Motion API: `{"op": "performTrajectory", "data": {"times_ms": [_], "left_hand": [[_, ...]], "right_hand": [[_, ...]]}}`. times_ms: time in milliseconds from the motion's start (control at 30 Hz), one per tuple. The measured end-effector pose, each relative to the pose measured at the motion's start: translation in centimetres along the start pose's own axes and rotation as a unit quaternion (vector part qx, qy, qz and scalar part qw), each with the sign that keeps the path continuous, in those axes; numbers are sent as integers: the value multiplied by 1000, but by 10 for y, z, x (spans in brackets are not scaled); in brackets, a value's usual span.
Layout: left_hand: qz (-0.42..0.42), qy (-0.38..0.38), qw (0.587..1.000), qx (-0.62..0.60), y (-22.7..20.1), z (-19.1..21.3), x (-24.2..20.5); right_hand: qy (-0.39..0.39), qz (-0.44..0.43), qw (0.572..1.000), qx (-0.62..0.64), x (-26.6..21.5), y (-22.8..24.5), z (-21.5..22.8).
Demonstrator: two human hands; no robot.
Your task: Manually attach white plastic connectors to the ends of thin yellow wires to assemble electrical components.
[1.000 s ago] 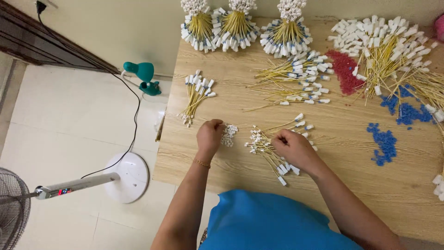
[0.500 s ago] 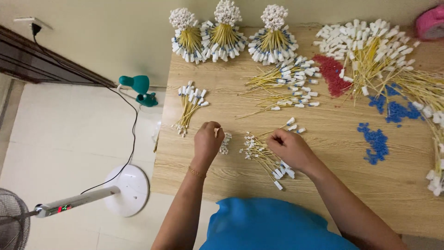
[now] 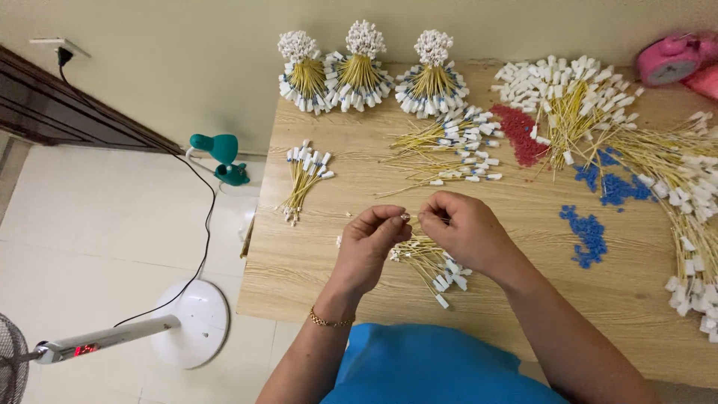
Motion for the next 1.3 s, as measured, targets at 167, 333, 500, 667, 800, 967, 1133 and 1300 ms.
{"op": "performTrajectory", "data": {"times_ms": [167, 333, 500, 667, 800, 967, 1133, 1300], "left_hand": [[29, 31, 998, -54, -5, -10, -8], [40, 33, 996, -68, -3, -9, -9], [45, 28, 995, -81, -4, -10, -11], [55, 28, 995, -83, -4, -13, -11], [55, 25, 994, -86, -3, -12, -11], [56, 33, 992, -107, -5, -14, -12], [60, 29, 992, -103, -6, -15, -13], [44, 28, 995, -87, -5, -14, -12]], "right_hand": [[-21, -6, 998, -52, -7, 6, 3], [-28, -4, 997, -71, -10, 7, 2], [-25, 9, 999, -34, -12, 7, 0], [-25, -1, 999, -48, -13, 11, 1], [-23, 4, 998, -53, -13, 10, 0], [-31, 9, 998, -60, -13, 14, 1], [-37, -5, 997, -62, -14, 13, 1], [-43, 16, 997, -61, -15, 17, 1]]}}
Point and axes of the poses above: each hand's wrist, its own x-axis towards the middle knuckle, its own z-axis out of the back of the hand, y = z × x, the point moved 5 cm from there along x, towards the middle knuckle, and after that the axes turned 4 degrees about x, right-handed, at the moved point
